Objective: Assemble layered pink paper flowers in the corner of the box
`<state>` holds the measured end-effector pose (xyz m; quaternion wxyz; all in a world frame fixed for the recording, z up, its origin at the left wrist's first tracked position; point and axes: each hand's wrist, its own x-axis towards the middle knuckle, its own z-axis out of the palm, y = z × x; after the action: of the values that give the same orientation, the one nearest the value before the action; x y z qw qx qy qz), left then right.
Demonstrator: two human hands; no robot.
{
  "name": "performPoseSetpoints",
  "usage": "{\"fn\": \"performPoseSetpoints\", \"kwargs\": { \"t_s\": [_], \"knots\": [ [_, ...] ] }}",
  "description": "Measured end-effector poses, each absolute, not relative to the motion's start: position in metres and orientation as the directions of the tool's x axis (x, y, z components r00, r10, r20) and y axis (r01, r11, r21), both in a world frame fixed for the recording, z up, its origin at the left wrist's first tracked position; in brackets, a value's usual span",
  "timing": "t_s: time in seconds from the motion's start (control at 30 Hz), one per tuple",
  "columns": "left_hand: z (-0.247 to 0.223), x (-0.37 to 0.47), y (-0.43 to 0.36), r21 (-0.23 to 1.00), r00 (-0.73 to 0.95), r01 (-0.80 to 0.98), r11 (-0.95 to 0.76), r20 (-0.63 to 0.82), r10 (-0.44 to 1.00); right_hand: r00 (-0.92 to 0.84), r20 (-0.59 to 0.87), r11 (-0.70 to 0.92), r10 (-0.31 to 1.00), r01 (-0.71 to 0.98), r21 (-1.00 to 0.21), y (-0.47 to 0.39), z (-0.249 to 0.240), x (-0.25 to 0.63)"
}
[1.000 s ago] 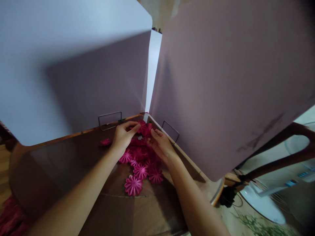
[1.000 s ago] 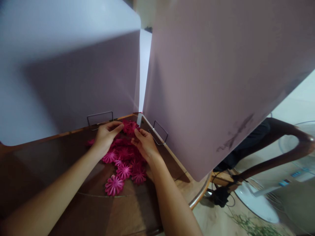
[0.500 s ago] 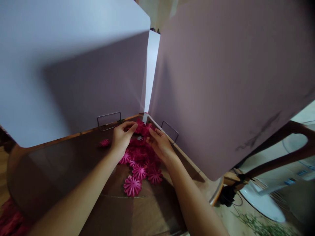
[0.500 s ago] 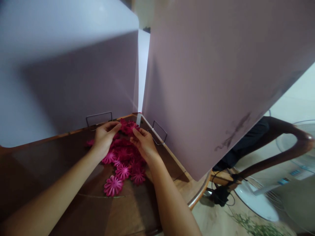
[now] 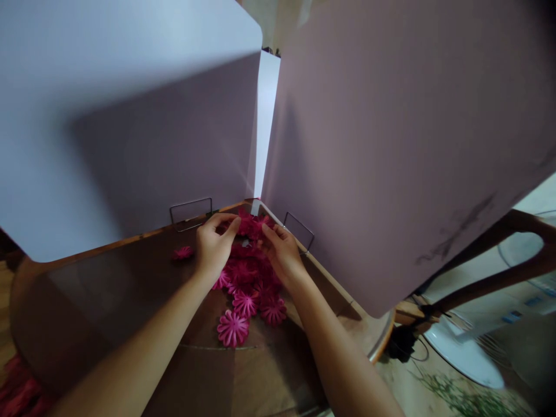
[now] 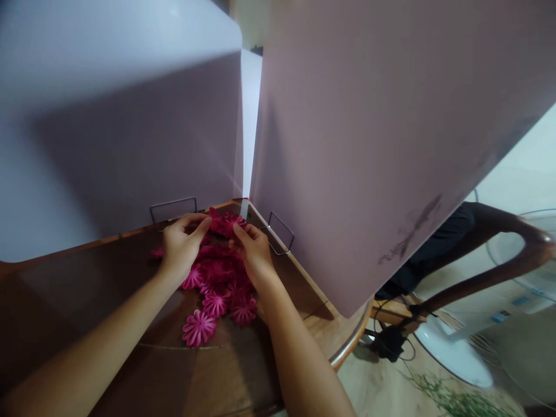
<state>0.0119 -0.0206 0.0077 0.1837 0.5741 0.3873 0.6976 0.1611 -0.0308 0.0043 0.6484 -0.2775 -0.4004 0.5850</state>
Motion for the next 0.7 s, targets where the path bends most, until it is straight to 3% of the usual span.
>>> {"fn": "performPoseSetpoints", "kwargs": {
  "t_s": [0.3, 0.7],
  "knots": [
    [0.0084, 0.0123, -0.0211, 0.751, -0.287, 0.187, -0.633, 0.659, 0.696, 0.041, 0.219, 0.206, 0.975, -0.545, -0.813, -0.0309, 0.0051, 0.1582],
    [0.007, 0.0179, -0.0247, 0.702, -0.176, 0.255, -0.665, 0.71, 0.682, 0.216, 0.198, 0.289, 0.956, -0.575, -0.766, -0.0299, 0.01, 0.1598]
  ]
}}
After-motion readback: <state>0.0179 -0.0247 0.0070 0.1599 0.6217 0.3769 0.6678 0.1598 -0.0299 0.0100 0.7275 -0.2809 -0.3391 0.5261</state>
